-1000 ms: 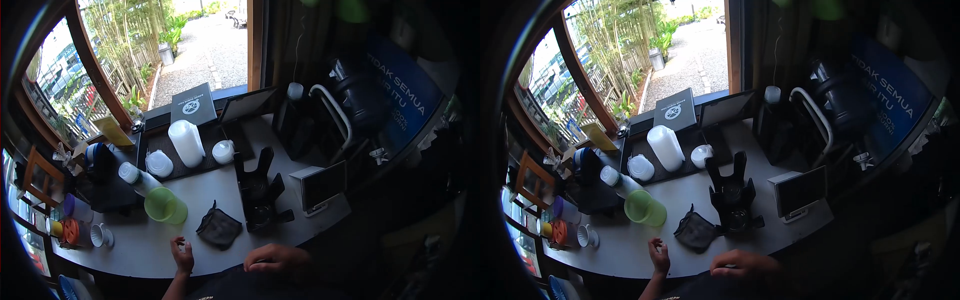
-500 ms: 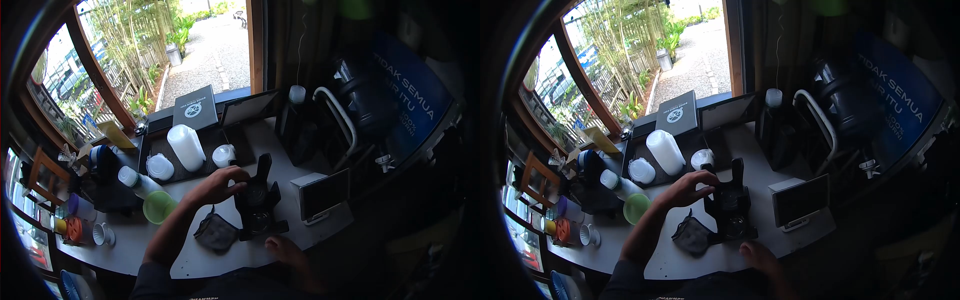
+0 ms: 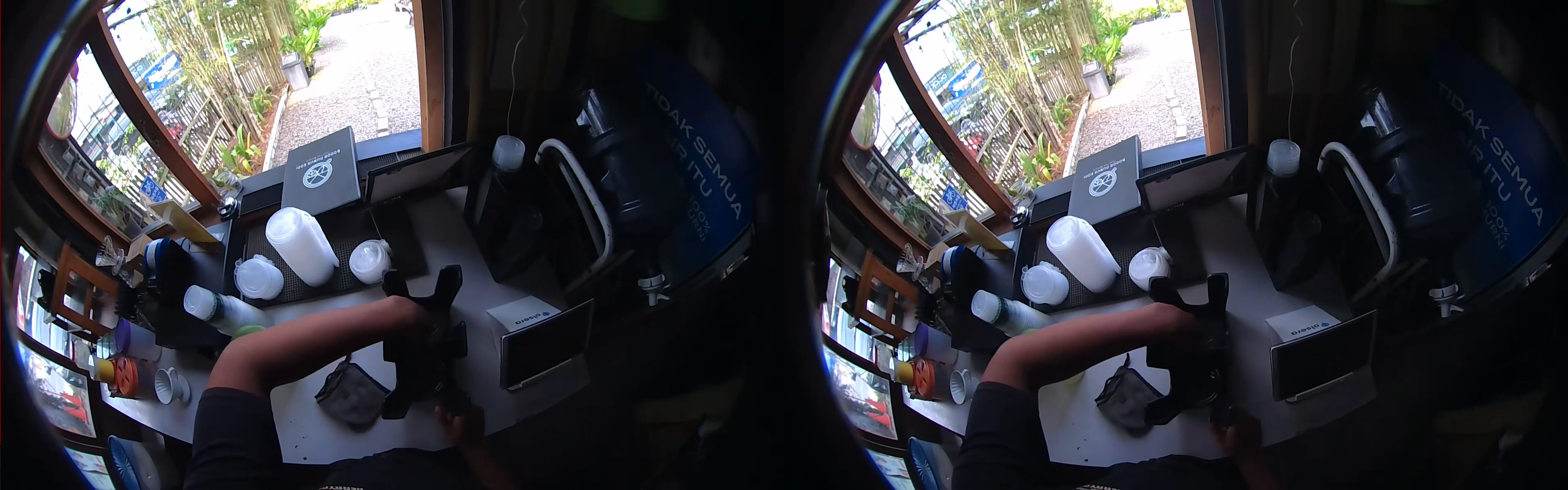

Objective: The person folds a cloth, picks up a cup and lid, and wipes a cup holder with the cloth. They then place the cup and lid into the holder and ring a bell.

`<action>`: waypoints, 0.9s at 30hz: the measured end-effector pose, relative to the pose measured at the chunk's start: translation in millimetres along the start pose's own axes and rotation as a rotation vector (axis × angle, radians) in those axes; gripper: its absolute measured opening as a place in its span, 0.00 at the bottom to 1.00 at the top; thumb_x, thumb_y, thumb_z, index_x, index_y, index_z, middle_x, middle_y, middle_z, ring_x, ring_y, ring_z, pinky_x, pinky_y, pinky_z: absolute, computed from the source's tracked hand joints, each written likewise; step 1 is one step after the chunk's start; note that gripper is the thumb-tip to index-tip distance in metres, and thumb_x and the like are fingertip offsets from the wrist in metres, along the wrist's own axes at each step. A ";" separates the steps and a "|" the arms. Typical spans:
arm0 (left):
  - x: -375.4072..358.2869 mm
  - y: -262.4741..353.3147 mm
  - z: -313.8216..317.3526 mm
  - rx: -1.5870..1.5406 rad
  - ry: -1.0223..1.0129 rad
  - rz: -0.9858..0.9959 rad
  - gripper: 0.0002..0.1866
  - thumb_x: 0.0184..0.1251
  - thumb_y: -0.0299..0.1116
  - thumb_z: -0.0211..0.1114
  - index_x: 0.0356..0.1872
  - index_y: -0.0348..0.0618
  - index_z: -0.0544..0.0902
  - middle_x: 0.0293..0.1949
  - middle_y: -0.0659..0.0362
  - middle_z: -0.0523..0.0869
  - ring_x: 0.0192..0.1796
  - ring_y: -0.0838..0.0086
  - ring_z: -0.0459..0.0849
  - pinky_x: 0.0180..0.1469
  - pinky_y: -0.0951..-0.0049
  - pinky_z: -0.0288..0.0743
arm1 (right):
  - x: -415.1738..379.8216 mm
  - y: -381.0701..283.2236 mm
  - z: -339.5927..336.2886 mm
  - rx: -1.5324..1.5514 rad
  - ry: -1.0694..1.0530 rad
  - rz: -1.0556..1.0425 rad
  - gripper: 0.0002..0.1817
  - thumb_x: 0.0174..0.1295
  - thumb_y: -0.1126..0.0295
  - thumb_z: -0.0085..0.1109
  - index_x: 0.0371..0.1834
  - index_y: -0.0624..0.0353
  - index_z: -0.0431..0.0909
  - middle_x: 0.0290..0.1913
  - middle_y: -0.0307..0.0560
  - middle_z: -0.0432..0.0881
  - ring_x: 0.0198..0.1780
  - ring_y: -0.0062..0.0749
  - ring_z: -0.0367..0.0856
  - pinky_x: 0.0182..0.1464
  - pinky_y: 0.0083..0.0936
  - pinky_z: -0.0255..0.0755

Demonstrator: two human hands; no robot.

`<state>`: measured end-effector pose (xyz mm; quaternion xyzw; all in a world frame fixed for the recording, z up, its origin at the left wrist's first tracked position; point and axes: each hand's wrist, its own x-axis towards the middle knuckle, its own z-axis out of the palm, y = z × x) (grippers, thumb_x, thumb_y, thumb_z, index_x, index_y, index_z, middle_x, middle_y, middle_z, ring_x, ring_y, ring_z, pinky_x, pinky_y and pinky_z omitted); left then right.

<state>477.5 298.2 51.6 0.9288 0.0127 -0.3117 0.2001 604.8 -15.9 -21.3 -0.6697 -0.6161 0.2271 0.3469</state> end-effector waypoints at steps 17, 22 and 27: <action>21.6 7.7 -29.2 -0.412 -0.079 -0.203 0.18 0.67 0.38 0.65 0.54 0.39 0.82 0.46 0.51 0.89 0.44 0.62 0.89 0.46 0.64 0.84 | 9.7 -12.1 -6.9 0.035 0.052 -0.019 0.12 0.56 0.61 0.70 0.37 0.55 0.83 0.29 0.51 0.84 0.30 0.53 0.85 0.32 0.41 0.80; 2.1 18.5 -31.5 -0.237 0.020 -0.172 0.19 0.63 0.36 0.69 0.55 0.43 0.82 0.47 0.52 0.89 0.45 0.62 0.89 0.46 0.65 0.85 | 6.9 -6.4 -2.9 0.041 0.062 -0.021 0.12 0.56 0.61 0.70 0.38 0.55 0.84 0.30 0.51 0.84 0.31 0.53 0.86 0.33 0.41 0.80; -7.4 32.3 -46.8 -0.149 -0.068 -0.192 0.20 0.62 0.35 0.70 0.55 0.45 0.83 0.45 0.51 0.89 0.47 0.61 0.90 0.45 0.63 0.86 | 4.0 -3.3 4.8 0.074 0.092 0.063 0.17 0.58 0.53 0.67 0.30 0.57 0.81 0.26 0.53 0.83 0.30 0.57 0.85 0.32 0.46 0.78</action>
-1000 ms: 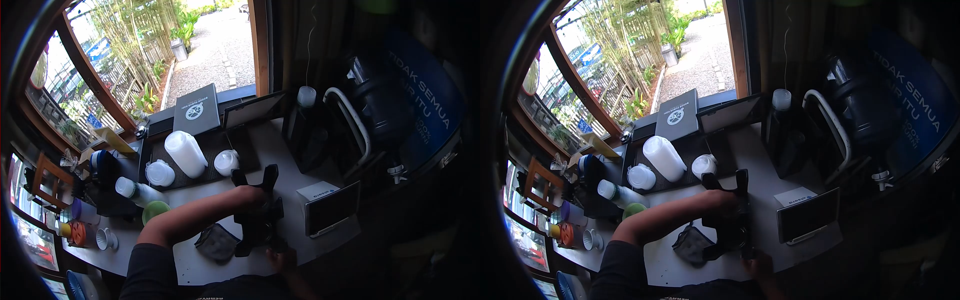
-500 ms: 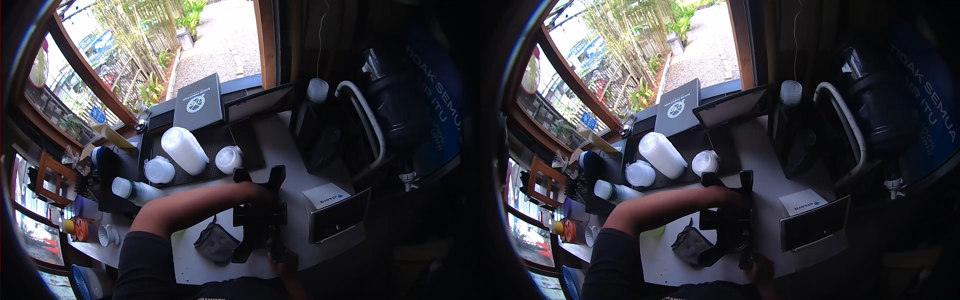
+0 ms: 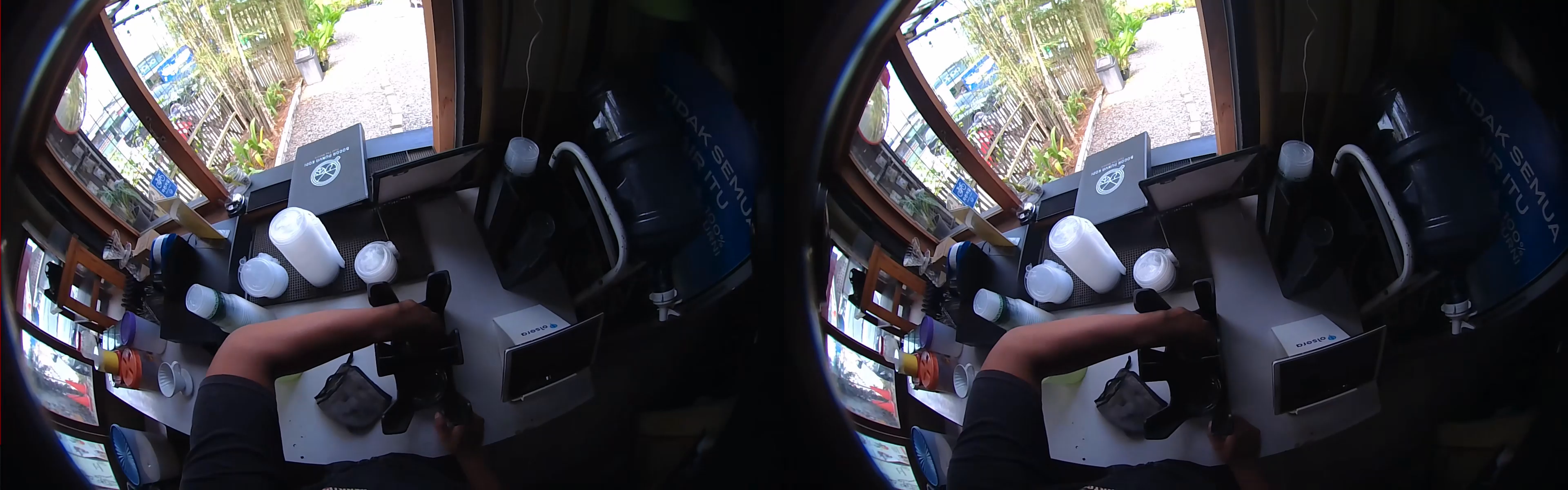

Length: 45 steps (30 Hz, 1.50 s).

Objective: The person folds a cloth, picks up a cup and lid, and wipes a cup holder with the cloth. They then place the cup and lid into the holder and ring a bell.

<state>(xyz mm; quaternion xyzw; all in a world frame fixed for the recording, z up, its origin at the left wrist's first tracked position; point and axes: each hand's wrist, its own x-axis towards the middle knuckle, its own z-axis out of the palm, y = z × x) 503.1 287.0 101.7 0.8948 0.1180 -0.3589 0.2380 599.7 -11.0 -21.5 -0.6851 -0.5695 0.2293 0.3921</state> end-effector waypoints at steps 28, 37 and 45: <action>-186.5 46.3 165.5 -0.757 0.909 -0.255 0.12 0.70 0.36 0.65 0.39 0.35 0.80 0.30 0.49 0.83 0.35 0.59 0.83 0.41 0.60 0.77 | 7.2 -29.0 -11.8 -0.114 -0.039 -0.107 0.14 0.58 0.60 0.63 0.27 0.61 0.81 0.25 0.54 0.81 0.30 0.52 0.83 0.36 0.45 0.76; -114.7 -26.8 185.6 -0.402 0.916 -0.679 0.20 0.64 0.46 0.69 0.44 0.38 0.80 0.42 0.45 0.86 0.47 0.47 0.85 0.49 0.51 0.79 | 6.0 -11.2 0.2 -0.188 -0.014 -0.132 0.13 0.59 0.59 0.64 0.30 0.59 0.83 0.28 0.55 0.82 0.32 0.54 0.83 0.37 0.45 0.76; -103.8 -16.3 170.4 -0.526 1.208 -0.497 0.19 0.69 0.45 0.67 0.34 0.36 0.80 0.30 0.48 0.85 0.36 0.48 0.83 0.40 0.57 0.77 | 0.6 0.5 -19.8 0.040 -0.169 -0.023 0.17 0.64 0.57 0.59 0.30 0.62 0.81 0.29 0.58 0.82 0.34 0.59 0.82 0.36 0.44 0.74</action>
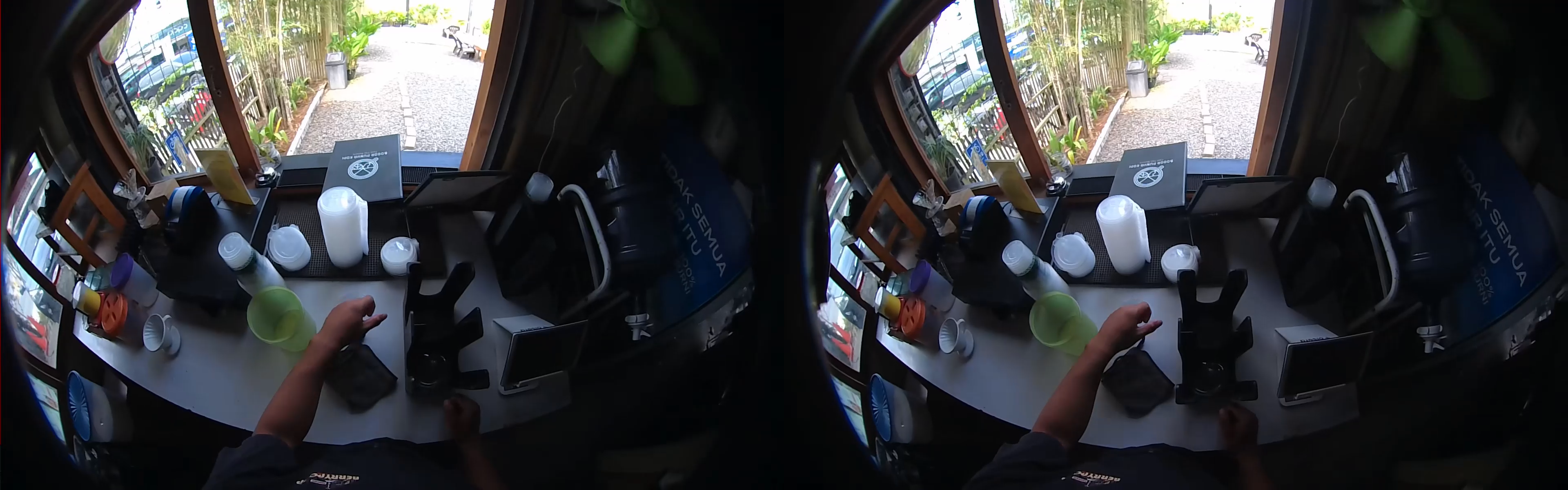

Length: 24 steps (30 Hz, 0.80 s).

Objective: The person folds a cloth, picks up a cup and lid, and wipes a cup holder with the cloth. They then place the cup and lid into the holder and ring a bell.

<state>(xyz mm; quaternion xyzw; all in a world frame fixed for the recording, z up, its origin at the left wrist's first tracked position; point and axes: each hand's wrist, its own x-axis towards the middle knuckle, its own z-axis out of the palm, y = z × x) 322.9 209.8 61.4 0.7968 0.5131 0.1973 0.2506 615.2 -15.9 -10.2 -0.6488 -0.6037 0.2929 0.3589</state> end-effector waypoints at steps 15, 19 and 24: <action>-22.2 68.9 41.9 -0.525 -0.760 0.368 0.24 0.73 0.29 0.55 0.70 0.41 0.72 0.73 0.45 0.69 0.73 0.53 0.72 0.69 0.60 0.70 | 3.3 -7.6 9.5 -0.228 0.043 -0.006 0.15 0.62 0.55 0.63 0.34 0.55 0.88 0.29 0.50 0.85 0.32 0.51 0.85 0.38 0.45 0.79; -14.4 83.2 43.4 -0.560 -0.805 0.253 0.29 0.75 0.32 0.54 0.76 0.44 0.63 0.80 0.47 0.57 0.72 0.51 0.72 0.69 0.60 0.70 | 10.8 -21.5 3.4 -0.137 0.073 0.023 0.13 0.61 0.57 0.64 0.32 0.55 0.84 0.29 0.50 0.84 0.32 0.51 0.85 0.37 0.44 0.79; -17.5 78.2 61.1 -0.421 -0.785 0.216 0.34 0.75 0.33 0.52 0.80 0.50 0.52 0.82 0.46 0.47 0.68 0.46 0.75 0.68 0.58 0.71 | 11.7 -23.9 1.2 -0.033 0.065 0.057 0.13 0.62 0.57 0.63 0.32 0.56 0.82 0.29 0.52 0.82 0.31 0.51 0.84 0.36 0.43 0.78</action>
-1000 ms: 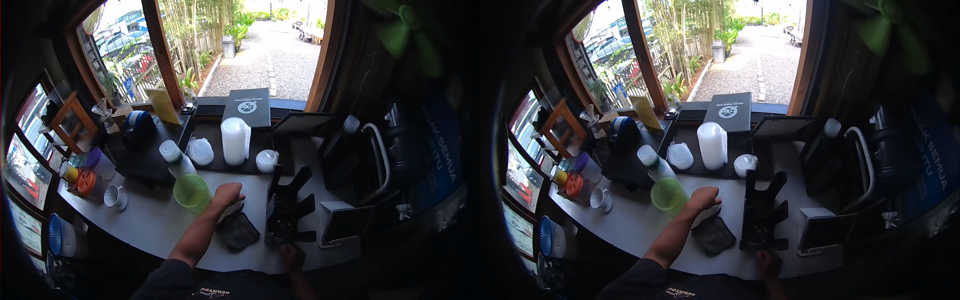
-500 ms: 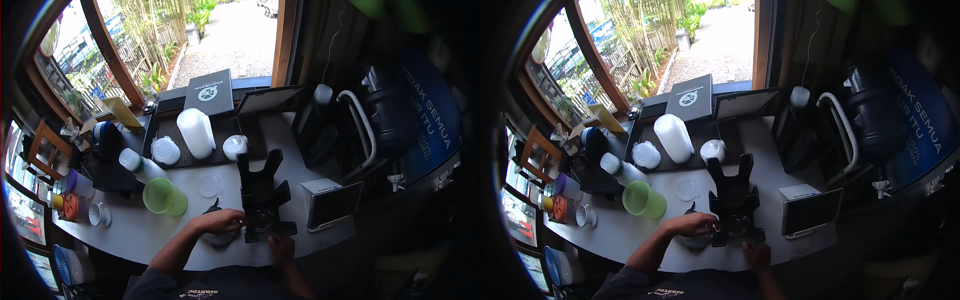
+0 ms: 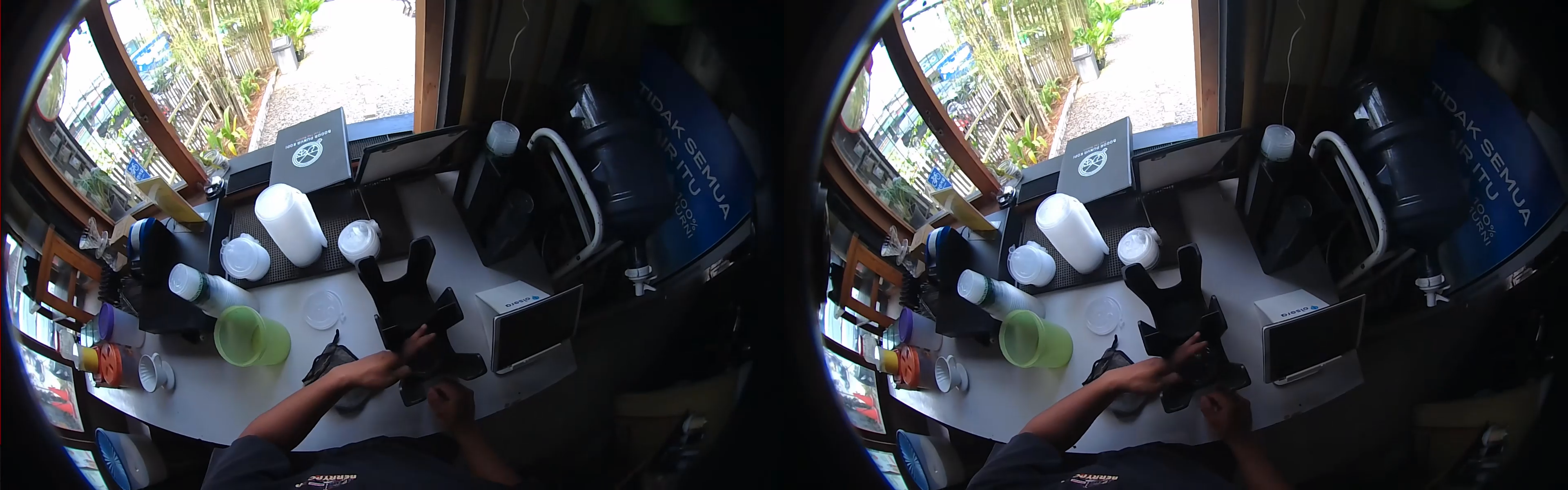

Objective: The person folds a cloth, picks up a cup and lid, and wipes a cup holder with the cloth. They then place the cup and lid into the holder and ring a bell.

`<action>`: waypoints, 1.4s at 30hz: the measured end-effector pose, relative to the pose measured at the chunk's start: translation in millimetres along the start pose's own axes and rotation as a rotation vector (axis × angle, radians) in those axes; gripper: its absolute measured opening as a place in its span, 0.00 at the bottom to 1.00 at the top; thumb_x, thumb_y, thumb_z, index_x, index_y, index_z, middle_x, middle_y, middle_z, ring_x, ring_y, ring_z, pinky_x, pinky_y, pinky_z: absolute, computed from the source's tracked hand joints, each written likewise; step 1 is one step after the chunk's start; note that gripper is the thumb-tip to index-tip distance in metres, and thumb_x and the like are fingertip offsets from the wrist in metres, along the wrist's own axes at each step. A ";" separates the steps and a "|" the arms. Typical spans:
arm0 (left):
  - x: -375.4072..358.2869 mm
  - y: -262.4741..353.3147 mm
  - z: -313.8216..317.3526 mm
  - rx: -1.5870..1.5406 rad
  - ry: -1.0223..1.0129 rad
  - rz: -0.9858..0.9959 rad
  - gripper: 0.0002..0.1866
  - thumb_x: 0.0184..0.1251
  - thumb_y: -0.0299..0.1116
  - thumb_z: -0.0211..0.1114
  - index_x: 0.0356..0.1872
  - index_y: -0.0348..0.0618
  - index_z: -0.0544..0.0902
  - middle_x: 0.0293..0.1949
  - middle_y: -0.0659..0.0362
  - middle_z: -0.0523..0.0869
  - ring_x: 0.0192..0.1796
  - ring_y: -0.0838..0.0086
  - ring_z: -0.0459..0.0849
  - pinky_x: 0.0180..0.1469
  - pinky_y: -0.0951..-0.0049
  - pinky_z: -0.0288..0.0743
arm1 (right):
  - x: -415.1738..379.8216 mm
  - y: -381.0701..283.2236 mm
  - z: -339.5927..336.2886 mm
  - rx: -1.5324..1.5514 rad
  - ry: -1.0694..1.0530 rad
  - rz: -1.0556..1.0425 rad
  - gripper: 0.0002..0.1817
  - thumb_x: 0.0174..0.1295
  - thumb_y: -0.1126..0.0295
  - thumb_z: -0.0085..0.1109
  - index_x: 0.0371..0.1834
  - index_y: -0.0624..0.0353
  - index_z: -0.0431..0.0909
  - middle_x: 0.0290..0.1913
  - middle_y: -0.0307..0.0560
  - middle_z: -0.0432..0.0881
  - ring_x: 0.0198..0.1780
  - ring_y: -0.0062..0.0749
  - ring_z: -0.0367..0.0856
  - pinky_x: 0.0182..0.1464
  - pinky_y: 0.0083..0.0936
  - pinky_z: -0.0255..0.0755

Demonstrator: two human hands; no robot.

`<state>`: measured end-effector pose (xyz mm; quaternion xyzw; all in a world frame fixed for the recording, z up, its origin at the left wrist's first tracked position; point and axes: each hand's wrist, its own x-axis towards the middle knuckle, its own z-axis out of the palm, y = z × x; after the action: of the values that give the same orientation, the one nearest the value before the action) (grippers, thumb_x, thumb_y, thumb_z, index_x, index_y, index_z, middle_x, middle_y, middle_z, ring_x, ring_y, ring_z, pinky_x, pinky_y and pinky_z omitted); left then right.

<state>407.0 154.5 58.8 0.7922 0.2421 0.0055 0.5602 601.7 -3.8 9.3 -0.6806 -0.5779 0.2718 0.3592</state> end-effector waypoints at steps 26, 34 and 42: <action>-7.6 1.5 15.3 0.008 0.115 -0.081 0.28 0.76 0.35 0.47 0.75 0.41 0.61 0.74 0.35 0.63 0.66 0.43 0.77 0.69 0.56 0.68 | -10.7 -59.6 -0.8 0.892 -0.197 0.386 0.32 0.77 0.75 0.43 0.82 0.64 0.47 0.83 0.52 0.48 0.66 0.30 0.73 0.56 0.27 0.78; -14.5 9.7 18.3 -0.044 0.109 -0.076 0.23 0.77 0.35 0.46 0.68 0.39 0.73 0.78 0.38 0.57 0.70 0.45 0.74 0.71 0.59 0.66 | 6.7 -63.7 -11.8 0.703 -0.164 0.174 0.27 0.75 0.73 0.38 0.77 0.63 0.62 0.83 0.52 0.49 0.66 0.29 0.73 0.56 0.26 0.76; -18.1 14.8 11.8 -0.076 0.123 -0.090 0.24 0.79 0.37 0.44 0.67 0.34 0.73 0.75 0.37 0.63 0.73 0.44 0.68 0.75 0.60 0.60 | 27.0 -80.1 -8.0 0.904 -0.224 0.498 0.48 0.72 0.28 0.23 0.77 0.57 0.64 0.82 0.56 0.42 0.75 0.33 0.63 0.64 0.28 0.69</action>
<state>399.9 133.3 72.4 0.7567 0.3111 0.0384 0.5737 565.7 27.2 79.6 -0.5413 -0.2584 0.6422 0.4774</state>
